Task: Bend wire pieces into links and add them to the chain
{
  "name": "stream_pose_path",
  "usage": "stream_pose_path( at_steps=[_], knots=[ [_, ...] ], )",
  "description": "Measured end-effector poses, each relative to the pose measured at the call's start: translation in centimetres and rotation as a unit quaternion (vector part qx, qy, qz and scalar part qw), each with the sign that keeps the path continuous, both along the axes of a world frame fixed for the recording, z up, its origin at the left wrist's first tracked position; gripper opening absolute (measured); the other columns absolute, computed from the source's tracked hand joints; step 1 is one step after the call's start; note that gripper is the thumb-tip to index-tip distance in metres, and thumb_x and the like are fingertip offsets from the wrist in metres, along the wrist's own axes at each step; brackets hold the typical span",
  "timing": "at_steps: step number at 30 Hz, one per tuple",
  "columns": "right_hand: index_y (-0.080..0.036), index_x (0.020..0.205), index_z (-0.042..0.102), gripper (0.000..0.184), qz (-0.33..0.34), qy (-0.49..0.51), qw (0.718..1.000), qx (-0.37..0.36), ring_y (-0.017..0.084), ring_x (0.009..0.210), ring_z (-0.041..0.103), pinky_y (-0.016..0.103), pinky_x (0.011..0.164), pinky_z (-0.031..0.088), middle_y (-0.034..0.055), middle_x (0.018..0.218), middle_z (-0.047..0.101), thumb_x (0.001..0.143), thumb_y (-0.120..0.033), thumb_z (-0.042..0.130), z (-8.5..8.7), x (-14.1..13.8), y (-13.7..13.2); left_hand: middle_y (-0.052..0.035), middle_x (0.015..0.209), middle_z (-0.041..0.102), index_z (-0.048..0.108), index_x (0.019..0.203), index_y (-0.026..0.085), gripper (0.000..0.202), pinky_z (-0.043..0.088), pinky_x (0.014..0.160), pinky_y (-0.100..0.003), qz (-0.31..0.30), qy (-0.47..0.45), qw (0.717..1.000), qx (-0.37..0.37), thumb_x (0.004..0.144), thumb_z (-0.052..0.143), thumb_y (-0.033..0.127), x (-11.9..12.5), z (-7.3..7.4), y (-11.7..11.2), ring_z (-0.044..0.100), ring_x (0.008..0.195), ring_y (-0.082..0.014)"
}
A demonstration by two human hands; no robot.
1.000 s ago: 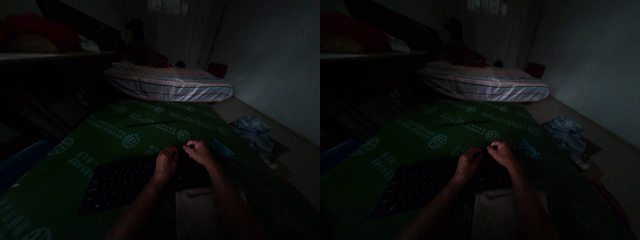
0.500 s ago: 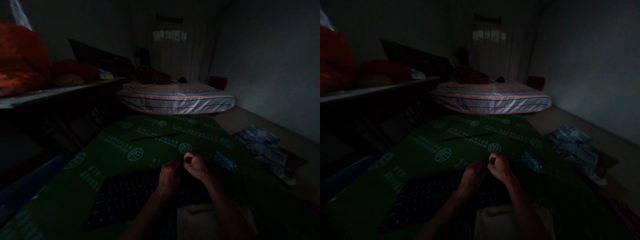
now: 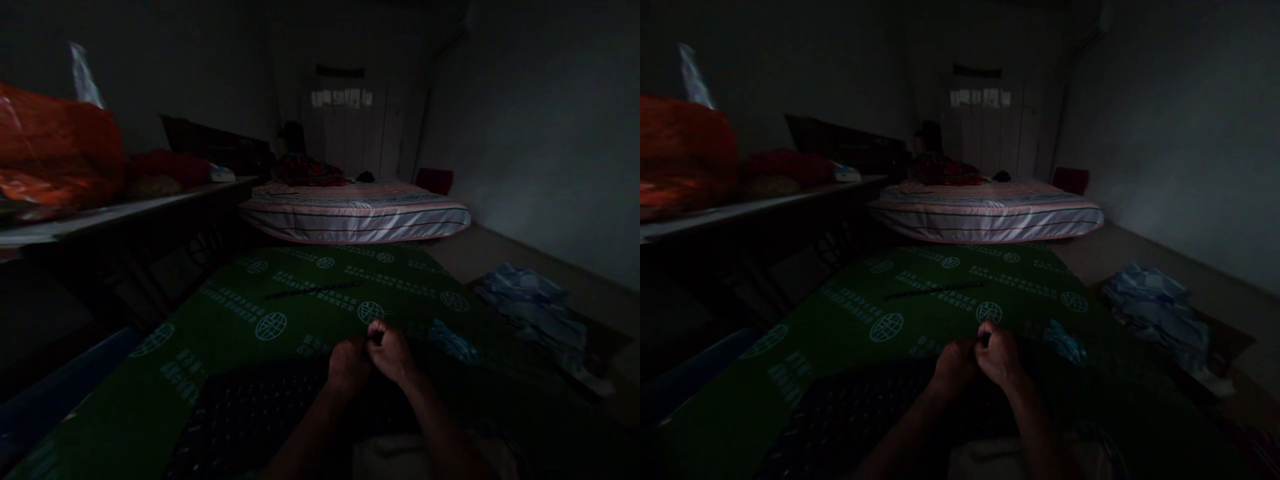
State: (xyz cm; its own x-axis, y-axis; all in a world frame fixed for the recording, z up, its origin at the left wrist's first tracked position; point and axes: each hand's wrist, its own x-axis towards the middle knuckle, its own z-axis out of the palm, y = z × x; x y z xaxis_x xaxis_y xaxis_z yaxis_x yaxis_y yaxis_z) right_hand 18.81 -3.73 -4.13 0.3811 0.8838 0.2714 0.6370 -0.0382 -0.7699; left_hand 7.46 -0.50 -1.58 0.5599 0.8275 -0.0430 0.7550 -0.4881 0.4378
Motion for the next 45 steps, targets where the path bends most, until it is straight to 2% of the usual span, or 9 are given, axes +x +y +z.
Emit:
stream_pose_path(
  at_steps=[5, 12, 17, 21, 27, 32, 36, 40, 45],
  knots=[
    [-0.022, 0.068, 0.051, 0.009, -0.006, -0.005, 1.000, 0.009, 0.015, 0.057, 0.054, 0.024, 0.057, 0.041, -0.0011, 0.060, 0.058, 0.062, -0.018, 0.048, -0.3, -0.1, 0.1, -0.0066, 0.091, 0.072, 0.065, 0.089, 0.021, 0.027, 0.045, 0.067, -0.024, 0.016, -0.005, 1.000, 0.006, 0.075, 0.044, 0.013, -0.1, -0.3, -0.3, 0.066, 0.084, -0.0194],
    [-0.023, 0.066, 0.049, 0.006, -0.018, 0.010, 1.000, 0.017, 0.016, 0.051, 0.051, 0.025, 0.051, 0.038, -0.0012, 0.056, 0.054, 0.062, -0.021, 0.046, -0.5, -0.2, -0.1, -0.0064, 0.095, 0.070, 0.064, 0.093, 0.020, 0.027, 0.044, 0.076, -0.026, 0.007, -0.003, 1.000, 0.010, 0.076, 0.044, 0.013, -0.2, -0.3, -0.7, 0.064, 0.090, -0.0193],
    [-0.023, 0.064, 0.048, 0.004, -0.034, 0.031, 0.998, 0.049, 0.016, 0.052, 0.050, 0.026, 0.053, 0.040, -0.0020, 0.055, 0.053, 0.061, -0.022, 0.046, -0.3, -0.2, -0.1, -0.0063, 0.096, 0.069, 0.063, 0.094, 0.021, 0.026, 0.043, 0.077, -0.026, 0.001, -0.019, 1.000, 0.019, 0.079, 0.043, 0.015, -0.3, -0.5, -0.7, 0.063, 0.090, -0.0184],
    [-0.022, 0.062, 0.047, 0.003, -0.033, 0.081, 0.993, 0.077, 0.017, 0.057, 0.051, 0.026, 0.058, 0.043, -0.0015, 0.056, 0.052, 0.060, -0.022, 0.045, -0.1, -0.1, -0.1, -0.0050, 0.089, 0.069, 0.063, 0.090, 0.022, 0.022, 0.043, 0.073, -0.024, 0.005, -0.060, 0.998, 0.018, 0.083, 0.042, 0.021, -0.4, -0.7, -0.7, 0.064, 0.085, -0.0175],
    [-0.021, 0.063, 0.050, 0.004, 0.010, 0.138, 0.986, 0.095, 0.016, 0.060, 0.052, 0.026, 0.059, 0.043, -0.0007, 0.060, 0.053, 0.065, -0.024, 0.050, 0.3, 0.2, -0.1, -0.0023, 0.085, 0.069, 0.064, 0.088, 0.021, 0.019, 0.043, 0.069, -0.022, 0.013, -0.151, 0.988, 0.000, 0.080, 0.046, 0.018, -0.7, -1.0, -0.8, 0.064, 0.080, -0.0158],
    [-0.019, 0.065, 0.054, 0.019, 0.069, 0.215, 0.974, 0.036, 0.011, 0.044, 0.043, 0.022, 0.043, 0.035, -0.0041, 0.048, 0.046, 0.072, -0.036, 0.057, 0.5, 0.8, -0.7, 0.0002, 0.082, 0.069, 0.065, 0.085, 0.021, 0.019, 0.044, 0.070, -0.022, 0.008, -0.239, 0.970, -0.034, 0.080, 0.047, 0.017, -0.8, -1.2, -0.7, 0.063, 0.076, -0.0139],
    [-0.017, 0.060, 0.055, 0.031, 0.105, 0.239, 0.965, 0.015, 0.008, 0.038, 0.041, 0.020, 0.039, 0.031, -0.0038, 0.044, 0.048, 0.075, -0.044, 0.056, 0.7, 1.3, -1.1, 0.0001, 0.078, 0.068, 0.066, 0.079, 0.019, 0.017, 0.045, 0.069, -0.022, 0.010, -0.302, 0.951, -0.056, 0.076, 0.049, 0.015, -0.8, -1.2, -0.6, 0.062, 0.074, -0.0139],
    [-0.016, 0.060, 0.057, 0.032, 0.107, 0.249, 0.962, 0.012, 0.008, 0.035, 0.041, 0.019, 0.037, 0.030, -0.0035, 0.043, 0.050, 0.073, -0.044, 0.057, 0.8, 1.5, -1.1, -0.0001, 0.073, 0.067, 0.065, 0.074, 0.018, 0.016, 0.044, 0.067, -0.021, 0.011, -0.341, 0.937, -0.075, 0.072, 0.051, 0.012, -0.8, -1.2, -0.6, 0.062, 0.071, -0.0142],
    [-0.015, 0.059, 0.058, 0.032, 0.103, 0.252, 0.962, 0.016, 0.008, 0.035, 0.043, 0.019, 0.038, 0.032, -0.0026, 0.043, 0.052, 0.073, -0.043, 0.058, 1.0, 1.6, -1.1, -0.0020, 0.077, 0.068, 0.066, 0.076, 0.017, 0.017, 0.045, 0.072, -0.025, 0.011, -0.373, 0.922, -0.102, 0.070, 0.052, 0.011, -0.8, -1.7, -0.4, 0.062, 0.076, -0.0166]
  ],
)
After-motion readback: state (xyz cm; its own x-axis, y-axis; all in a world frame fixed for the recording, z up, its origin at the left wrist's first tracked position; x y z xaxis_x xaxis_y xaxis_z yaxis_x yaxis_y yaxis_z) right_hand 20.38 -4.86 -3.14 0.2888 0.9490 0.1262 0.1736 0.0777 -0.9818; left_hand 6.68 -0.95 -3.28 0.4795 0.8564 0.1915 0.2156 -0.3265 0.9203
